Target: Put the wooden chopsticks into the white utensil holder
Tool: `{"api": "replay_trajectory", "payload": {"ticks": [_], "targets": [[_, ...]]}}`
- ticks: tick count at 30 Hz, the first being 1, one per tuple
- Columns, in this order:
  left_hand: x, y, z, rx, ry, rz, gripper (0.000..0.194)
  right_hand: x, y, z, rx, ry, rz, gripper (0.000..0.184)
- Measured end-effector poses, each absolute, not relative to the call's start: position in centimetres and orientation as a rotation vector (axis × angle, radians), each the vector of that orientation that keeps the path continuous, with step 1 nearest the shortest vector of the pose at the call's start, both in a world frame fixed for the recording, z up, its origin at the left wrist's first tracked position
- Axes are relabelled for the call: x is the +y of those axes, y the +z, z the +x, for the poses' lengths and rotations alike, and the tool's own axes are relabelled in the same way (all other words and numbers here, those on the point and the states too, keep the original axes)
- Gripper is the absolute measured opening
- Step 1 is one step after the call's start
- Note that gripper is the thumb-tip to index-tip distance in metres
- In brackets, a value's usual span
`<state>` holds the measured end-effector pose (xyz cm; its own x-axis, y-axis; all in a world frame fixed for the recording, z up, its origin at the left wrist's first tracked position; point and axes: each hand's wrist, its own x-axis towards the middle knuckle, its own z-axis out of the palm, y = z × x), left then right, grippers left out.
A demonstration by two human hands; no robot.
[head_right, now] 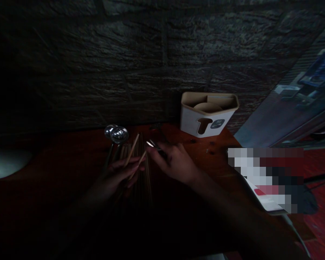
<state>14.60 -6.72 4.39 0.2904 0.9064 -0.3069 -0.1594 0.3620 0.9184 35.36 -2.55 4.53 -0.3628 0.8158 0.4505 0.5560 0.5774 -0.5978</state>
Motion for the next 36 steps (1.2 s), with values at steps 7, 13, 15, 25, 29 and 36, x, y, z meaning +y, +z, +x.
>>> {"api": "replay_trajectory", "payload": {"ticks": [7,13,15,25,29,36], "targets": [[-7.1,4.9,14.8,0.979,0.898,0.932,0.033,-0.7,4.9,37.1,-1.872,0.267,-1.3,0.041],[-6.5,4.1,14.4,1.006,0.899,0.944,0.04,-2.9,5.2,35.2,-1.982,0.597,-1.053,0.036],[-6.4,3.8,14.2,0.995,0.876,0.951,0.043,-3.3,5.2,34.9,-1.987,0.643,-1.025,0.035],[-6.8,4.4,14.4,1.033,0.857,0.917,0.051,-1.9,4.7,35.8,-2.01,0.394,-1.2,0.04],[-7.0,4.4,14.5,1.044,0.882,0.927,0.054,-1.1,4.5,36.4,-1.908,0.383,-1.27,0.038],[-6.6,3.8,14.4,1.036,0.875,0.955,0.051,-3.6,5.8,35.0,-2.03,0.584,-1.085,0.039]]}}
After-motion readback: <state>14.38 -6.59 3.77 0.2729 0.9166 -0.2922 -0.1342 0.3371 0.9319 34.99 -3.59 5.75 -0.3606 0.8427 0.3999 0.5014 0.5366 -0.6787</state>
